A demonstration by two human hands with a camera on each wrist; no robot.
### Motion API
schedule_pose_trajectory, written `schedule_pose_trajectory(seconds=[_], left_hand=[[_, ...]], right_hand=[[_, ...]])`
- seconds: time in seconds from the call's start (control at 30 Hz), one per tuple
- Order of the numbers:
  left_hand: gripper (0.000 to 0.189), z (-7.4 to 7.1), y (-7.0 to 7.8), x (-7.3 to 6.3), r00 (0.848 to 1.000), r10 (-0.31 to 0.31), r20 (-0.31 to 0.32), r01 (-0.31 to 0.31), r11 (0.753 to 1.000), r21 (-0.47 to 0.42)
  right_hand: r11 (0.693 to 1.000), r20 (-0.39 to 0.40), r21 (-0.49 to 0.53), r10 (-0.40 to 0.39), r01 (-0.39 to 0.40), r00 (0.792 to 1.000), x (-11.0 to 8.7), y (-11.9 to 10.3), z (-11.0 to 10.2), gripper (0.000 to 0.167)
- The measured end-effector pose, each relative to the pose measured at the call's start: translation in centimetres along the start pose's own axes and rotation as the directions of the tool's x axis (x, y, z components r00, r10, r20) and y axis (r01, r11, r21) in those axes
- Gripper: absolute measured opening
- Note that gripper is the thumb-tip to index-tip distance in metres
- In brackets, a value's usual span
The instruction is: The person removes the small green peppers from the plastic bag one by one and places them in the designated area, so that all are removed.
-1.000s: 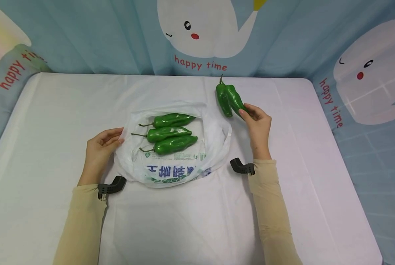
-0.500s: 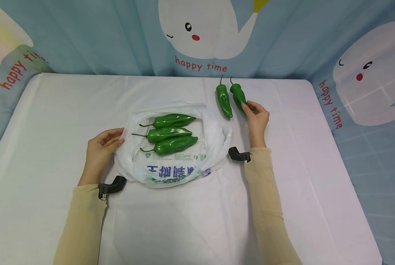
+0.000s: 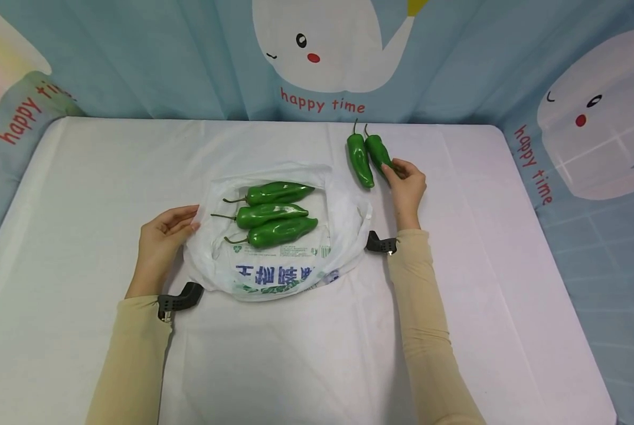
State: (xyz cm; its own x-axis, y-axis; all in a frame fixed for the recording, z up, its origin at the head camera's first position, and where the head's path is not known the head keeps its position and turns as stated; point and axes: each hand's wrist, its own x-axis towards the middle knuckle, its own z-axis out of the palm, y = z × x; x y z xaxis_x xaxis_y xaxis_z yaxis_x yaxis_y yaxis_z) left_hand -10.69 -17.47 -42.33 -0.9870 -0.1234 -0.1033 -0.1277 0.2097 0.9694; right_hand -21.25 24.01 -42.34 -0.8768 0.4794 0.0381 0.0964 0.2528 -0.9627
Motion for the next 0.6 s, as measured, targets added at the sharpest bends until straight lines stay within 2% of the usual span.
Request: schedule_pose_trajectory(seconds=[0.1,0.23,0.43,0.6], left_hand=[[0.035,0.1,0.0,0.0,1.0,-0.006,-0.004,0.006,1.0,0.002],[0.036,0.1,0.0,0.0,1.0,-0.017,-0.005,0.017,1.0,-0.007],[0.036,0.1,-0.1,0.0,1.0,-0.011,-0.002,0.011,1.0,-0.011],[0.036,0.0,-0.1,0.0,1.0,-0.006,-0.002,0.006,1.0,-0.01]], right_hand=[[0.999,0.011,-0.039,0.001,0.0,1.0,0.0,0.1,0.0,0.037],[1.0,0.034,-0.026,0.009,-0.008,0.999,0.0,0.2,-0.1,0.039],[1.0,0.116,-0.014,0.002,-0.001,0.993,-0.2,0.4,-1.1,0.041],[0.999,0.179,-0.046,-0.007,0.016,0.984,-0.5,0.3,-2.0,0.042]])
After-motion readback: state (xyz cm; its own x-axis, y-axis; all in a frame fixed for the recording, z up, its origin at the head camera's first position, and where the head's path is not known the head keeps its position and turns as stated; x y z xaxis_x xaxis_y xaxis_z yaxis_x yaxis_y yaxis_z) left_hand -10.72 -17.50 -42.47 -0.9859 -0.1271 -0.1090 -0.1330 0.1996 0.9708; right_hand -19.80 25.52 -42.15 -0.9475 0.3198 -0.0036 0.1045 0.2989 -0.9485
